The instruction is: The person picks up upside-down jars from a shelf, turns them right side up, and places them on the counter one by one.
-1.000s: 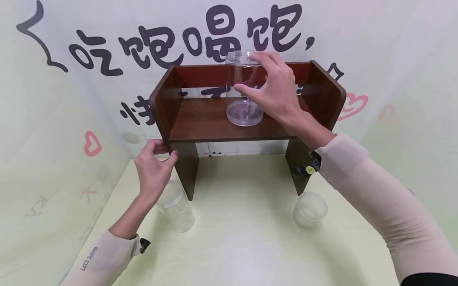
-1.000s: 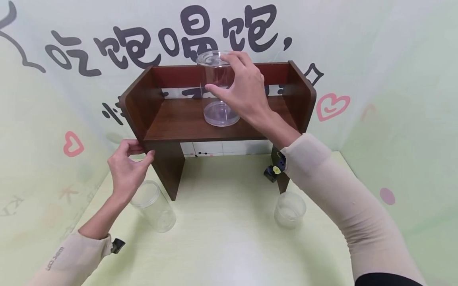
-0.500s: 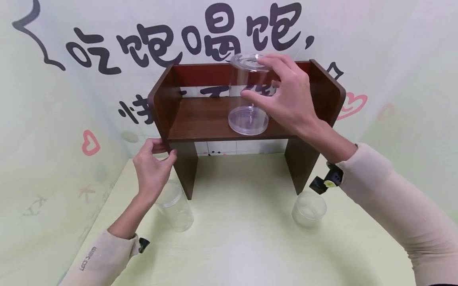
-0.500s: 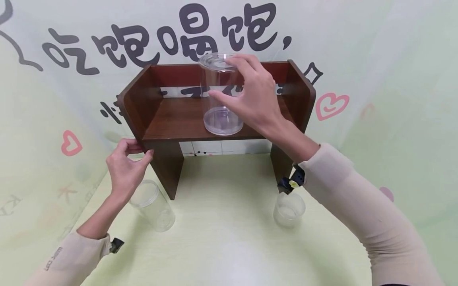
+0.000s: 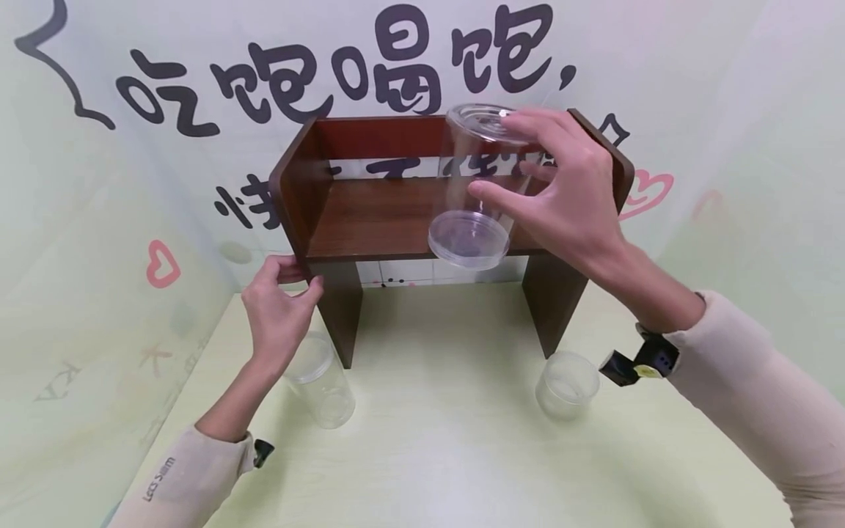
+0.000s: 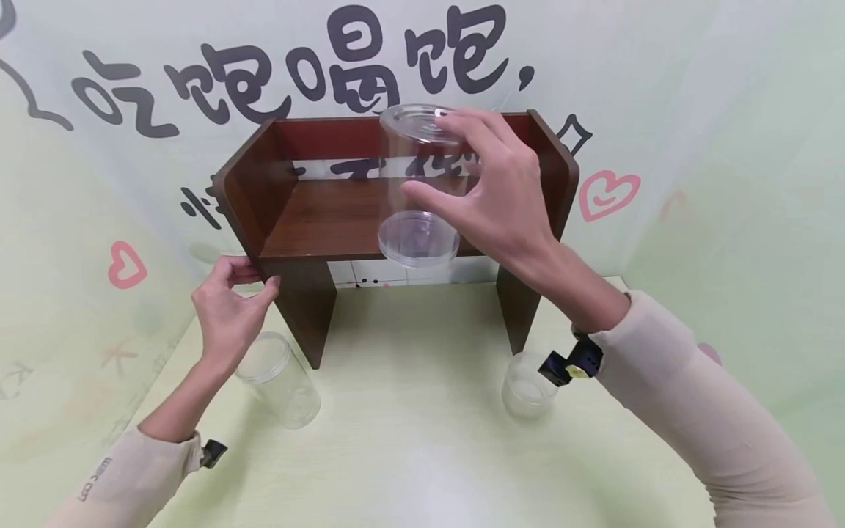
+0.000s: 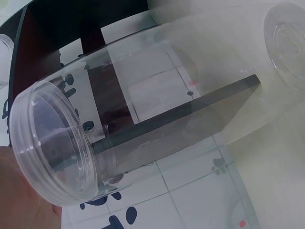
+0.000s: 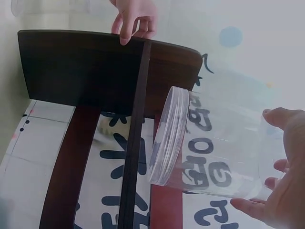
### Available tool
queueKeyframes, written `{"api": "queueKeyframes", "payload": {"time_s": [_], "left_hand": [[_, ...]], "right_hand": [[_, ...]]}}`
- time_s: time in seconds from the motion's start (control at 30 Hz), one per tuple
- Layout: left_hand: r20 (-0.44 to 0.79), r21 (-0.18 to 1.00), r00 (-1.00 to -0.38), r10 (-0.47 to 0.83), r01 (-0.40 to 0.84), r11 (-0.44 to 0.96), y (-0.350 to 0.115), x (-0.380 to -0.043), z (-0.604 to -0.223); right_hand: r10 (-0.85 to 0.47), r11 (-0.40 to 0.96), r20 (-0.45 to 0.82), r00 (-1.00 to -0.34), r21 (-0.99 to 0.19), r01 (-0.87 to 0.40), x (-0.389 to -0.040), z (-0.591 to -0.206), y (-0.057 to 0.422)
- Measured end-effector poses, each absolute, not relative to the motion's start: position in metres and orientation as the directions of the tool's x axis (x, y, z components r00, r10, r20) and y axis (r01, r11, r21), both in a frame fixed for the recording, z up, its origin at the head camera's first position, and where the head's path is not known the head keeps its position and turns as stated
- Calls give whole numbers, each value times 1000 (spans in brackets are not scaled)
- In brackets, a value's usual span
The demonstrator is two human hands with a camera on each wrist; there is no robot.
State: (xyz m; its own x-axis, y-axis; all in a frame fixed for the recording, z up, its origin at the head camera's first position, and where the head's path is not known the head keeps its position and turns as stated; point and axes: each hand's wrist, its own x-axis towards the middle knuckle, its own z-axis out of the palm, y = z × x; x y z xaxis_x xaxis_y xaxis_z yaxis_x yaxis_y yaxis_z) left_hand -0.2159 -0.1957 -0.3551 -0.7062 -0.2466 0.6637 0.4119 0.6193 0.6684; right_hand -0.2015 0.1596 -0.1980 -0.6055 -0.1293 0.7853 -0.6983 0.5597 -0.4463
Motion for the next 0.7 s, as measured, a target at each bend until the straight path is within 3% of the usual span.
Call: {"api": "queueKeyframes", "payload": {"time_s": [0.7], "left_hand": [[649, 701, -708, -278, 416, 578, -194, -215, -356]], "right_hand": [[-64, 415, 767, -638, -561, -716, -153, -226, 185]]}}
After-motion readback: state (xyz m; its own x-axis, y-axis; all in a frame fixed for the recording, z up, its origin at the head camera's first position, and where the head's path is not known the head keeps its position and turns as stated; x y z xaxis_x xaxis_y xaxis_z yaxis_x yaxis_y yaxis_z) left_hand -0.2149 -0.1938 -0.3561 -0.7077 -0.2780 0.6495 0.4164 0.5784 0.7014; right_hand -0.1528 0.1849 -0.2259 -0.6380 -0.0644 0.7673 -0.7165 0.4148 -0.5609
